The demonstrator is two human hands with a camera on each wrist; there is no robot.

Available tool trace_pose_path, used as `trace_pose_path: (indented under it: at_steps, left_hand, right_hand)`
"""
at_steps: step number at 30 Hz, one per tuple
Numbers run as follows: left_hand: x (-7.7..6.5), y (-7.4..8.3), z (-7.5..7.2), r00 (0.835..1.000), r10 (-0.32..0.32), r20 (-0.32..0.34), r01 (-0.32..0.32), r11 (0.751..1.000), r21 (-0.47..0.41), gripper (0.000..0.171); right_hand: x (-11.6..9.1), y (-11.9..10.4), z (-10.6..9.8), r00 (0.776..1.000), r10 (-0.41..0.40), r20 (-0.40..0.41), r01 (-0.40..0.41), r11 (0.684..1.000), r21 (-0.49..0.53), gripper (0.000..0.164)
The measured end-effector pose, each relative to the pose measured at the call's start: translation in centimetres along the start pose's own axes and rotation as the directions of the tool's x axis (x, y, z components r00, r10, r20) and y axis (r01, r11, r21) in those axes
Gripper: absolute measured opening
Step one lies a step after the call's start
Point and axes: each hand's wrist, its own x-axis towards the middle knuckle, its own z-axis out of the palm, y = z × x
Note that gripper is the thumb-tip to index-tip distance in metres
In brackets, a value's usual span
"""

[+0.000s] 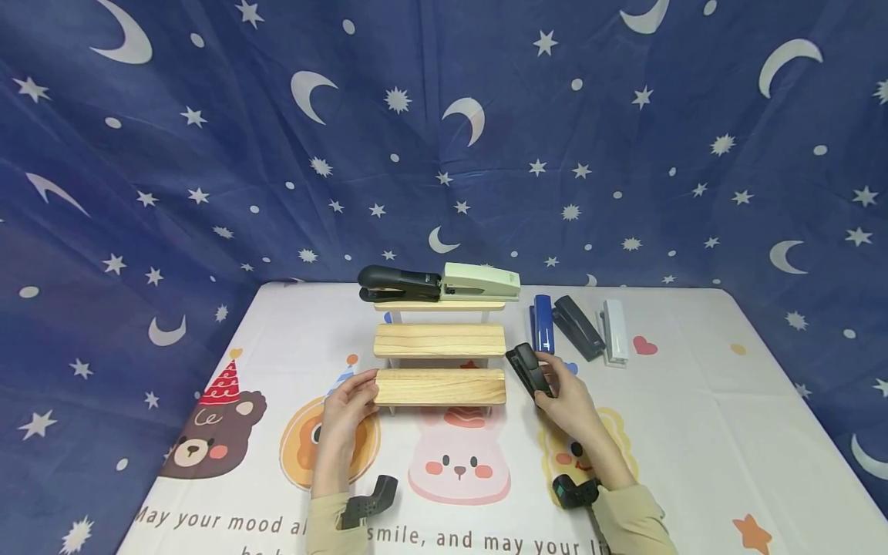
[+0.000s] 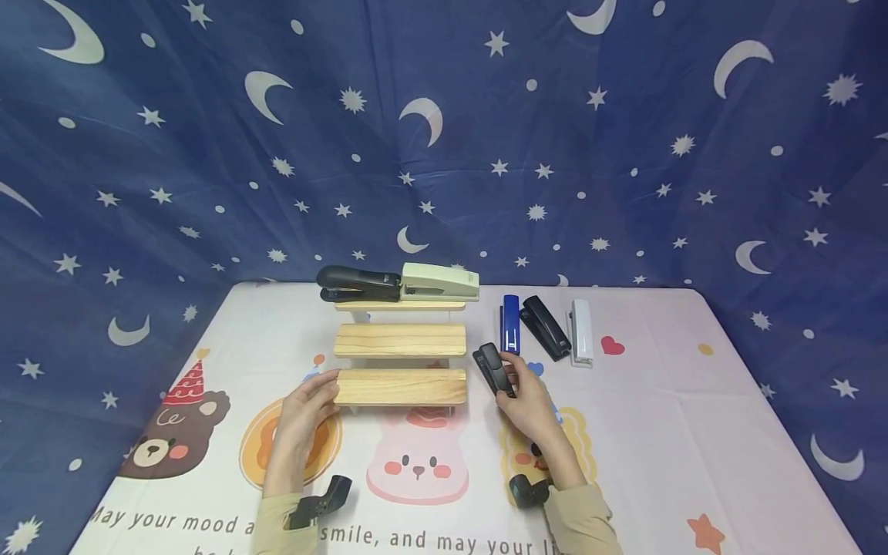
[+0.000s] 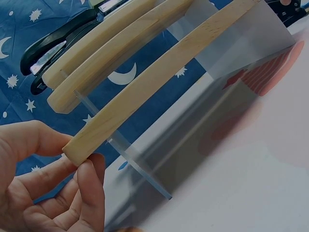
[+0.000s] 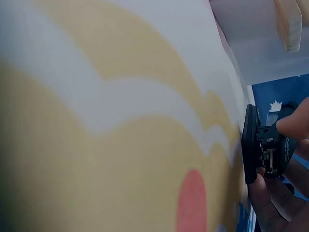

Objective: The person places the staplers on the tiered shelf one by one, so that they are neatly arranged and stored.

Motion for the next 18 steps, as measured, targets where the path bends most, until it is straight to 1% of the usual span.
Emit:
trace_pose_path:
  at_steps: [5,10,18]
  left_hand:
    - [-0.04,0.07,0.00,1.000,-0.011,0.003,0.011,1.000,0.004,0.040]
    - [-0.01,0.10,-0.01,1.000,-0.019,-0.001,0.019,1.000,0.004,0.041]
    - [0.07,0.03,0.02,1.000,-0.017,-0.001,0.017,1.000,-0.001,0.041]
  right_hand:
    - [0.11,0.18,-0.30,0.999,0.051,-0.002,-0.051,0.997,-0.055,0.060]
    - [0.17,0.37,-0.41,0.999,0.049,-0.019,-0.050,0.995,-0.089,0.054]
    - [0.11,0.06,-0.78,0.997,0.063,-0.043,-0.066,0.995,-0.077,0.048]
